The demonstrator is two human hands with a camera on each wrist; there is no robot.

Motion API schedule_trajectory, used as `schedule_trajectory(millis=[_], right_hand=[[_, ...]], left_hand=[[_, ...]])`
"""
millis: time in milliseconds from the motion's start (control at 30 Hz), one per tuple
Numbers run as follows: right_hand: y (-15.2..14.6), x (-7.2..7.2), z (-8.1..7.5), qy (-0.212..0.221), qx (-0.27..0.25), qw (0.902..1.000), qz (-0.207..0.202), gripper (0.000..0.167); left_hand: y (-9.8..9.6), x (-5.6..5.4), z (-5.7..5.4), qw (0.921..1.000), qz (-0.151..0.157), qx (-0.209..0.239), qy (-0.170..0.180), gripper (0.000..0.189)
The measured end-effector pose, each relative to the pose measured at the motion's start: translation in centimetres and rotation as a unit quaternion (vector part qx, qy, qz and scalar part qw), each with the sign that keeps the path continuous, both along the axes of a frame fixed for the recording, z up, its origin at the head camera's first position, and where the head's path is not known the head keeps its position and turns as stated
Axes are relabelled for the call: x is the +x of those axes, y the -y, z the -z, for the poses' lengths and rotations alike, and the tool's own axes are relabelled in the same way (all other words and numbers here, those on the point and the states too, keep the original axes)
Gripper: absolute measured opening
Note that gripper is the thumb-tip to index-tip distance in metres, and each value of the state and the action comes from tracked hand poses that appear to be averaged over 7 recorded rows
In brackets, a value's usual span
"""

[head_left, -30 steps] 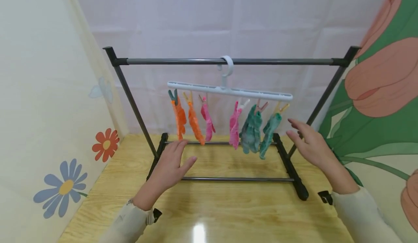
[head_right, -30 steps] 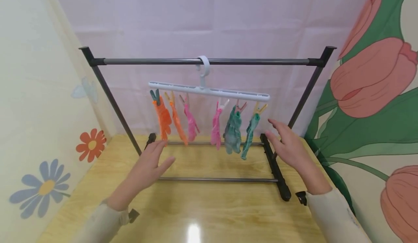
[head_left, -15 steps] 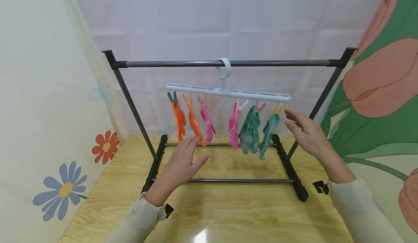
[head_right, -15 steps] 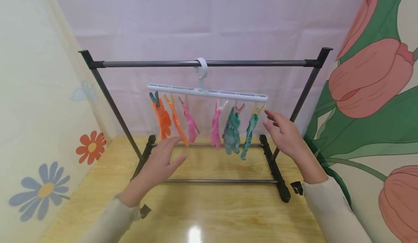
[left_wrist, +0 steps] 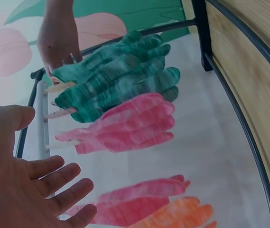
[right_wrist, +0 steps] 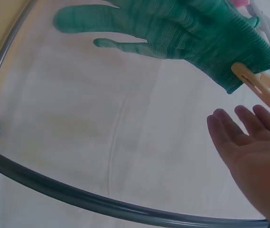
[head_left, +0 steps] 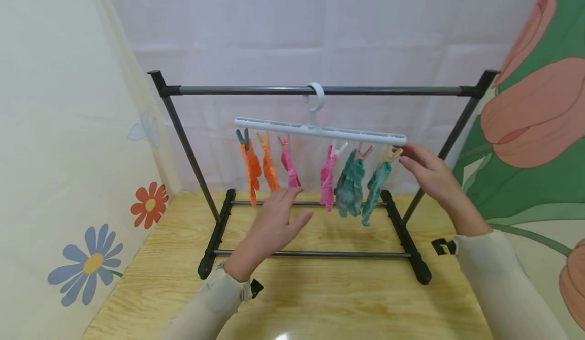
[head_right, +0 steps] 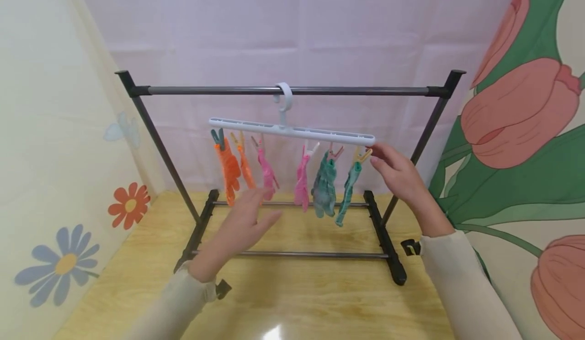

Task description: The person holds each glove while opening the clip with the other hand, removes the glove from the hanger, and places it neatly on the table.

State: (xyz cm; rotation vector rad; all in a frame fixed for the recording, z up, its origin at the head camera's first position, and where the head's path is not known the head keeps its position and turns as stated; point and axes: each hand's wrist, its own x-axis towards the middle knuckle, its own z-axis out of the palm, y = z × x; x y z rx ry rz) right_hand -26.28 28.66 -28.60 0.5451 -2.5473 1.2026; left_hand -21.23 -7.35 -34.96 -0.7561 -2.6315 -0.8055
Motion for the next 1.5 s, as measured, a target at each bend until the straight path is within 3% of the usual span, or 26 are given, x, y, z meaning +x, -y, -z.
schedule_trajectory(millis=[133, 267, 400, 600, 833, 1033, 1167, 1300, 1500], right_hand=[[0.0, -0.6, 0.0, 0.003, -0.045, 0.9979, -0.047, 0.048], [0.0, -1.0, 0.0, -0.01, -0.095, 0.9894, -0.109, 0.042], [-0.1, -1.2, 0.0, -0.015, -0.15, 0.975, -0.163, 0.034], [-0.5, -1.4, 0.0, 0.001, -0.211, 0.9445, -0.252, 0.025], [-0.3, -1.4, 0.3, 0.009, -0.21, 0.9197, -0.332, 0.024], [0.3, -1.3, 0.3, 0.005, -0.206, 0.8896, -0.408, 0.035], [0.5, -1.4, 0.4, 0.006, -0.199, 0.8703, -0.451, 0.04], [0.3, -1.2, 0.6, 0.015, -0.192, 0.8671, -0.459, 0.039], [0.0, -0.7, 0.4, 0.015, -0.169, 0.8883, -0.427, 0.035]], left_hand=[[-1.2, 0.0, -0.6, 0.9999, 0.013, 0.006, 0.008, 0.061], [-2.5, -0.1, -1.1, 0.9995, 0.03, 0.003, -0.003, 0.062], [-3.9, -0.3, -1.9, 0.9988, 0.047, 0.003, -0.015, 0.061], [-6.2, -0.5, -3.0, 0.9978, 0.059, 0.002, -0.031, 0.057], [-8.9, -0.3, -3.6, 0.9969, 0.066, -0.001, -0.043, 0.052], [-10.7, 0.1, -4.0, 0.9966, 0.071, 0.014, -0.038, 0.051], [-11.8, 0.2, -4.2, 0.9954, 0.063, 0.024, -0.068, 0.046], [-12.6, 0.0, -4.2, 0.9942, 0.041, 0.02, -0.098, 0.034], [-13.3, -0.3, -4.2, 0.9939, 0.038, 0.033, -0.098, 0.02]])
